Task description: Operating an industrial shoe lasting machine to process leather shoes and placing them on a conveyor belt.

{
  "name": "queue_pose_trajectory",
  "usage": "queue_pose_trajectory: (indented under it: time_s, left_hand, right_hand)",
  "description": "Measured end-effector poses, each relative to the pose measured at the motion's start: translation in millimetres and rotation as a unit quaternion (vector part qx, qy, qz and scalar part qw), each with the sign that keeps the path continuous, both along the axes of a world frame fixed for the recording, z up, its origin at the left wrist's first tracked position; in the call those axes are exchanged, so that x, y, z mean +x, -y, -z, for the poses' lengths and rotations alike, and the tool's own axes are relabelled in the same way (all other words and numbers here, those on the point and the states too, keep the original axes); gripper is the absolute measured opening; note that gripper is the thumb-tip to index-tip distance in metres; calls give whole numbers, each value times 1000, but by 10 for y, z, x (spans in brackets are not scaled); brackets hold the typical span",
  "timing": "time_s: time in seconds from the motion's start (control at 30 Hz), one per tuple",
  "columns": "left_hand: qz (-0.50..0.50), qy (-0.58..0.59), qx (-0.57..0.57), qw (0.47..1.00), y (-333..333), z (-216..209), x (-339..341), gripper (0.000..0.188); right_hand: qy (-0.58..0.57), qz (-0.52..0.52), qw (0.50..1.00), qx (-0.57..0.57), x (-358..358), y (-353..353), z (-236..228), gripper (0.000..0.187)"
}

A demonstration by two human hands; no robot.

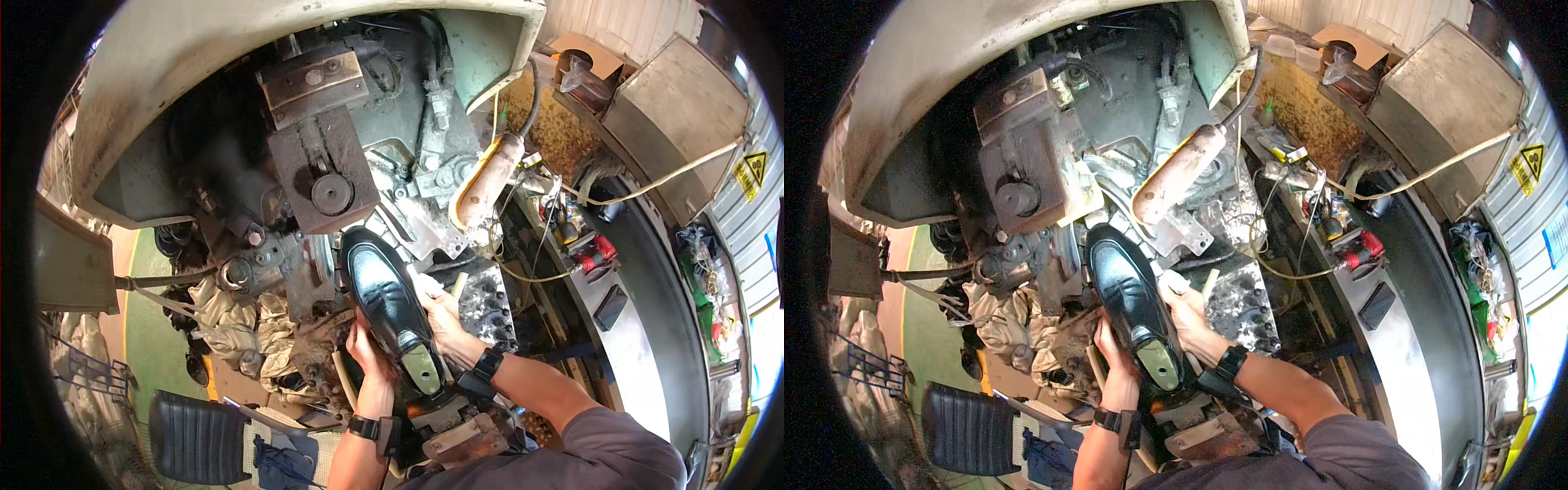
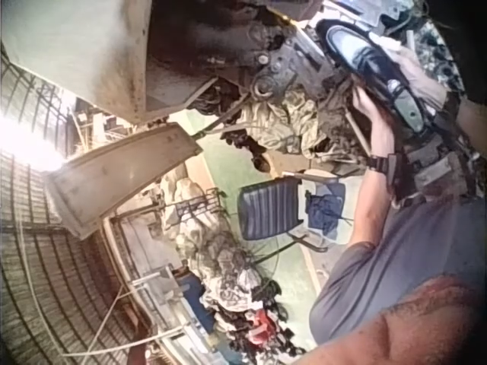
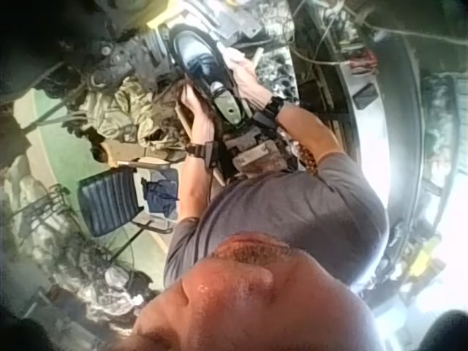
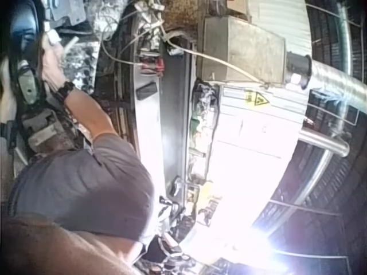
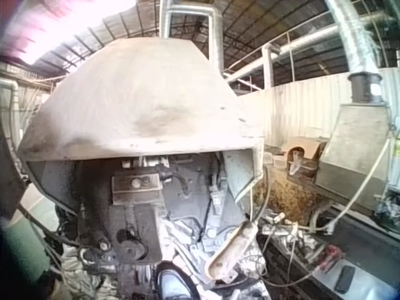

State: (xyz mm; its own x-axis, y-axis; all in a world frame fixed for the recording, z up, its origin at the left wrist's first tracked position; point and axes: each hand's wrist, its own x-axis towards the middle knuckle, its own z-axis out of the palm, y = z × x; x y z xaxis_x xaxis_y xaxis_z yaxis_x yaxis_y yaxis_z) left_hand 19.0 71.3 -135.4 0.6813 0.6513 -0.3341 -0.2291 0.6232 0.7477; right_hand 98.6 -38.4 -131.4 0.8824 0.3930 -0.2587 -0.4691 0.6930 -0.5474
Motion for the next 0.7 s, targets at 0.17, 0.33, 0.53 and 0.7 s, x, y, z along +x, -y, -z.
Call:
queue_pose_trajectory:
  time_s: [0.17, 0.33, 0.53, 0.7]
  left_hand:
    - [4, 12, -20, 1000, -13, 11, -6, 41]
    - [29, 17, -38, 999, 7, -37, -7, 47]
    - [61, -22, -10, 998, -23, -156, -75, 53]
    - [-40, -131, 150, 979, -602, 310, -750, 41]
  right_hand:
    - [-17, 5, 1000, -14, -62, 23, -140, 15]
    - [-30, -16, 999, -11, -50, 83, -100, 20]
    - [15, -51, 993, -105, 92, 186, 52, 27]
    - [96, -109, 954, -261, 412, 1207, 242, 31]
